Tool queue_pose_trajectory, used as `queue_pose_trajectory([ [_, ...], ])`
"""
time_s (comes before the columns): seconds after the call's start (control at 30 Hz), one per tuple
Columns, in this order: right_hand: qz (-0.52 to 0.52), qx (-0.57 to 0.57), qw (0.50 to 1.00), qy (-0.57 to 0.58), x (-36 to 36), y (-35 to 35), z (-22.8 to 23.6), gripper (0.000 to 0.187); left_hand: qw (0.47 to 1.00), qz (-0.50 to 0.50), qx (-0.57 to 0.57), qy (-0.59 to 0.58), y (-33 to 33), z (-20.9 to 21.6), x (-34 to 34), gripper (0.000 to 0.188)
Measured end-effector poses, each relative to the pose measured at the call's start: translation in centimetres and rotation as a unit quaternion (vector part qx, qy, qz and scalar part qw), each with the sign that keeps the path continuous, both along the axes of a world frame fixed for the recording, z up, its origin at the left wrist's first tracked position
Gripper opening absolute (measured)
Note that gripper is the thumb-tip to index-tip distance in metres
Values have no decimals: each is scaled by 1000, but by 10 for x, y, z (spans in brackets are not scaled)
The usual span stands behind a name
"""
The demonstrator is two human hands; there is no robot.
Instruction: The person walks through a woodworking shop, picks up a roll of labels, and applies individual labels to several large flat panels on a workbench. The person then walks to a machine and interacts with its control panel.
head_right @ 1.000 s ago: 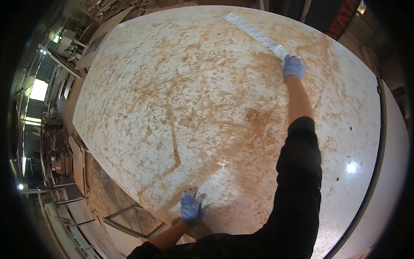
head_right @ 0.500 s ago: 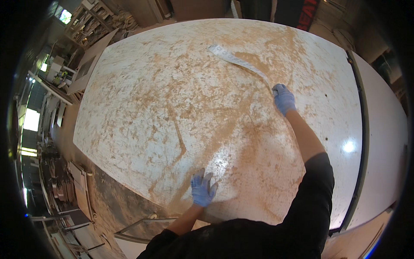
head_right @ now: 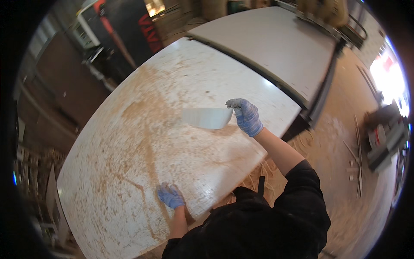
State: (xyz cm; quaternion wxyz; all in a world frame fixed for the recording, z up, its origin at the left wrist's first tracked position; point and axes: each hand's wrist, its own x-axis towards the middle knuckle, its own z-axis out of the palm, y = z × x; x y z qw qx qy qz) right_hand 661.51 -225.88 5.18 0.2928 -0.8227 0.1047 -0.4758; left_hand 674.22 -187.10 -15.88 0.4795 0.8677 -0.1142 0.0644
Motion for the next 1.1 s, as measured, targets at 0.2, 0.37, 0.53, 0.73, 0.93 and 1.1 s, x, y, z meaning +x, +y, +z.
queue_pose_trajectory([
  [0.2, -115, -114, 987, -5, -198, 51, 35, 3, 991, -117, -8, -64, -24, 39, -15, 38],
  [0.37, -170, -98, 978, 65, -318, 114, 34, 9, 877, -455, -89, -124, -118, 144, -127, 42],
  [0.53, -217, -130, 963, 90, -412, 161, 26, 15, 570, -812, -13, 120, -180, 205, -275, 47],
  [0.73, -376, -172, 909, 49, -547, 182, 16, 16, 187, -800, 73, 566, -208, 190, -470, 51],
  [0.93, -514, -190, 836, 23, -732, 195, 19, 6, -49, -736, 173, 652, -216, 190, -681, 74],
  [1.1, -582, -203, 788, -13, -851, 213, 22, 5, -111, -793, 188, 569, -214, 201, -810, 75],
])
